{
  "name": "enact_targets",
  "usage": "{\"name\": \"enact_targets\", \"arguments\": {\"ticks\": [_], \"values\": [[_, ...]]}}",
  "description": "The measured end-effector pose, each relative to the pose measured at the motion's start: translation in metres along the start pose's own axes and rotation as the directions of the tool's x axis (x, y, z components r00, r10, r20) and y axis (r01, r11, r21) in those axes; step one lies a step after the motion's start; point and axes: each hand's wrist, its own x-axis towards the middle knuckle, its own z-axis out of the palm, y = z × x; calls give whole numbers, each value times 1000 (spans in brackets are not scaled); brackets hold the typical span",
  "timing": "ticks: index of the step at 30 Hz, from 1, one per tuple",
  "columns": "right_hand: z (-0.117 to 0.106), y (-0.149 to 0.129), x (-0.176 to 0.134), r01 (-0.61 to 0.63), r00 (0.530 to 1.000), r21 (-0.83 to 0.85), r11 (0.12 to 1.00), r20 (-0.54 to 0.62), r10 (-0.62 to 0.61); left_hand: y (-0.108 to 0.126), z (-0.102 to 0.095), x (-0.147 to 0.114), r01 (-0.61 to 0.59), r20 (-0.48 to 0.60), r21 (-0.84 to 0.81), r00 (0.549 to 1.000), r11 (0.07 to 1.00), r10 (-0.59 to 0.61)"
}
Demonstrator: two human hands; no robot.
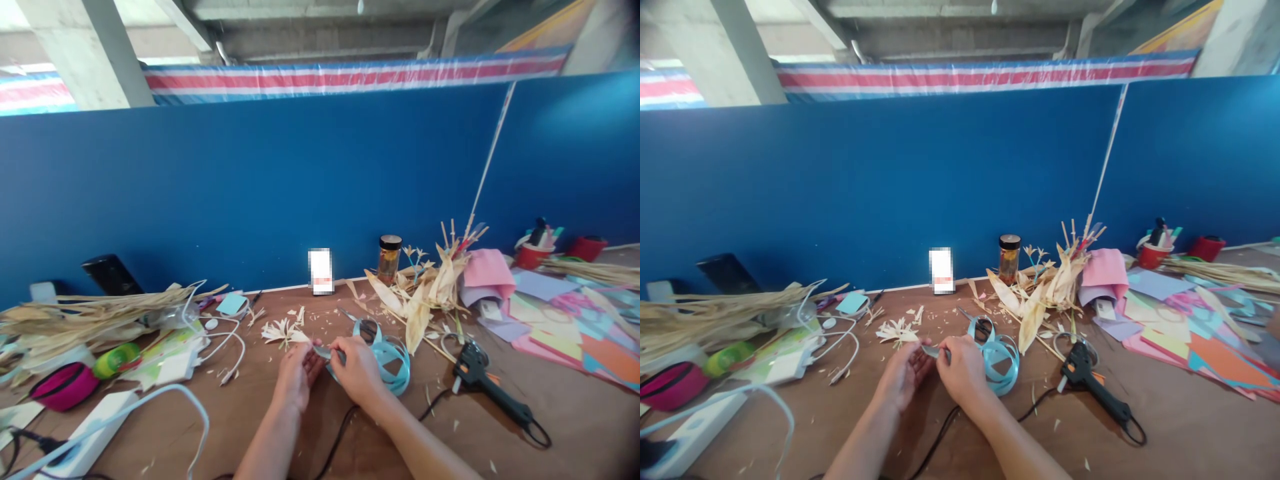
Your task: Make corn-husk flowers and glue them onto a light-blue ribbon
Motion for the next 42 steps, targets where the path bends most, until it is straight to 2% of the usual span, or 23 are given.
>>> {"name": "enact_targets", "arguments": {"ticks": [5,13,17,21,23,26,29,32,35,39,42], "values": [[-2,7,3,-13,1000,-73,997,11,14,3,0,-1,-60,-19,15,998,998,60],[-2,13,5,-19,998,-171,985,51,28,8,-2,1,-42,-53,5,998,999,42],[-9,17,7,-44,996,-251,967,59,61,14,-3,1,-122,-115,15,986,992,123],[-20,11,9,-42,999,-272,961,20,50,15,-2,0,-139,-108,27,984,990,141],[-22,2,6,3,1000,-190,982,-27,-8,15,-2,0,-136,-97,33,986,990,139],[-14,-14,-1,60,998,100,993,7,-61,12,-3,0,-129,-72,46,989,991,132],[0,-21,-6,-22,997,399,917,75,-9,7,-3,0,-117,7,95,993,989,116],[9,-17,-5,-126,991,591,796,108,76,3,1,-3,-109,51,163,994,981,101],[10,-10,0,-184,983,652,735,128,133,1,5,-7,-91,81,173,994,981,78],[9,-5,3,-196,980,666,719,153,126,2,5,-9,-4,144,159,989,987,-20],[11,-3,3,-203,979,667,717,150,137,4,4,-8,33,138,162,989,986,-56]]}}
